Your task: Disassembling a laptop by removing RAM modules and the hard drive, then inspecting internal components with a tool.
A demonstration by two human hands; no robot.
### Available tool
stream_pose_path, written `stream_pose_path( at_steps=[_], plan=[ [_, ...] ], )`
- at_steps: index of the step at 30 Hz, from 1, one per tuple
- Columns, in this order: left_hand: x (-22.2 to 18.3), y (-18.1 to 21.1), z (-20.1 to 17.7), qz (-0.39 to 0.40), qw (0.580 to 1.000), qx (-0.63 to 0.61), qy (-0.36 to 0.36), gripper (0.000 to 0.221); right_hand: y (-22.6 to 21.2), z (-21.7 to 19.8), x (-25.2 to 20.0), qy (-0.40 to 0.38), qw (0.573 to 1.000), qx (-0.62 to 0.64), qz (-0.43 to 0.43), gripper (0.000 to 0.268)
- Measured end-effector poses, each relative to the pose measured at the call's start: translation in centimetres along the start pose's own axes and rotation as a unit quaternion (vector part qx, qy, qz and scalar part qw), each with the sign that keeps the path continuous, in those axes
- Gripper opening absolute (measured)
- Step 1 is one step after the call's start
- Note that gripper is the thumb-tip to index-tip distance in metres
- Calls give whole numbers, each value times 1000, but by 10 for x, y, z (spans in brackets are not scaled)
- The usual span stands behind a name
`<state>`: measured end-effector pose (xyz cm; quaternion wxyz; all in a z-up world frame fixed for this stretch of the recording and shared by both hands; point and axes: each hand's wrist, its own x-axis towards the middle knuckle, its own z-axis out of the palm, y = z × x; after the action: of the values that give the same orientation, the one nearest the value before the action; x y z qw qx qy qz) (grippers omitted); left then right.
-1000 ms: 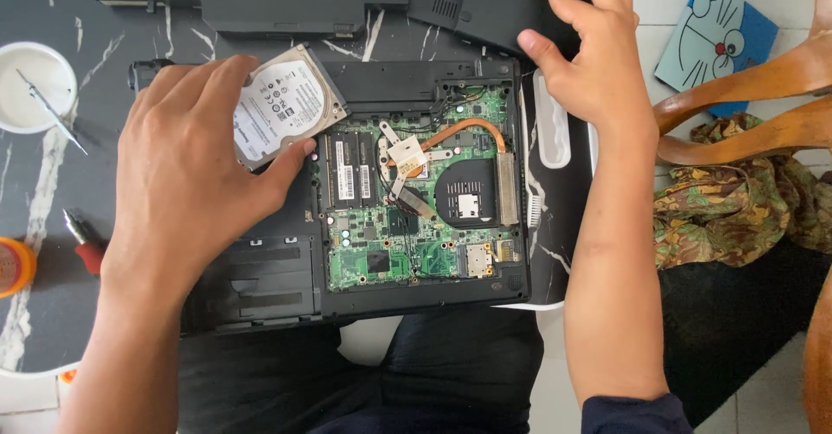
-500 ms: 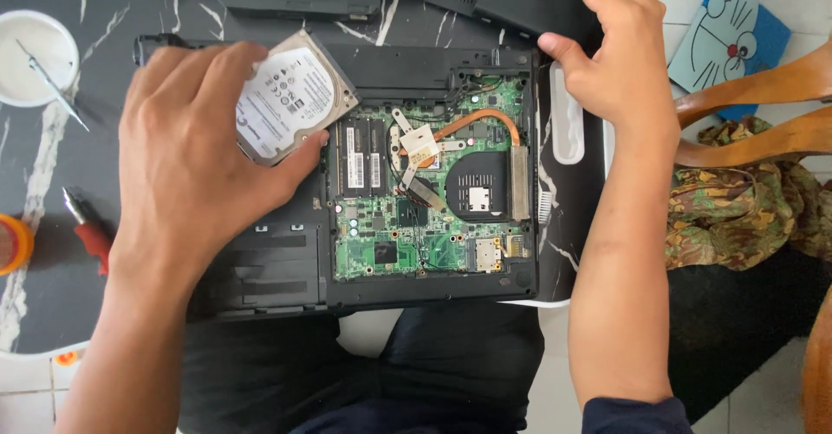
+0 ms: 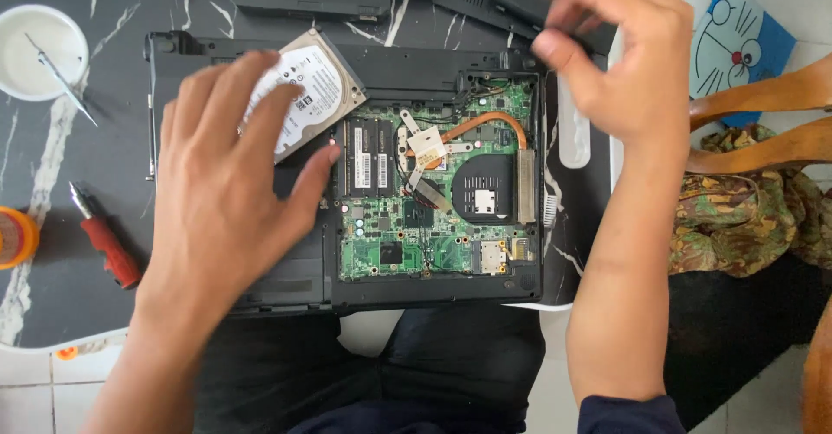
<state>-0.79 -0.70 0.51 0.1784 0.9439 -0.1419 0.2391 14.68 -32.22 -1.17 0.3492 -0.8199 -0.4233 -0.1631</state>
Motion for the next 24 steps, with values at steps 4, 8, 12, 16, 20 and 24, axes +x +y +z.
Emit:
stream_pose_path(
  at_steps=[4, 8, 12, 16, 20, 24],
  plan=[
    [-5, -6, 1, 3, 1000, 11, -15, 40, -35, 1, 20, -157, 983, 93, 31, 44],
    [-9, -16, 10, -17, 1000, 7, -15, 43, -57, 19, 29, -288, 942, 174, -10, 34],
    [-7, -10, 10, -6, 1000, -20, 1, 40, -76, 24, 34, -357, 916, 182, 5, 39],
    [-7, -1, 8, 32, 997, -57, -34, 39, -78, 27, 33, -350, 926, 144, 5, 29],
    [-14, 1, 13, 37, 995, -55, -75, 55, -74, 27, 32, -322, 936, 141, 11, 22],
    [-16, -1, 16, 33, 996, -58, -63, 55, -72, 28, 31, -276, 953, 125, 5, 14]
  ],
)
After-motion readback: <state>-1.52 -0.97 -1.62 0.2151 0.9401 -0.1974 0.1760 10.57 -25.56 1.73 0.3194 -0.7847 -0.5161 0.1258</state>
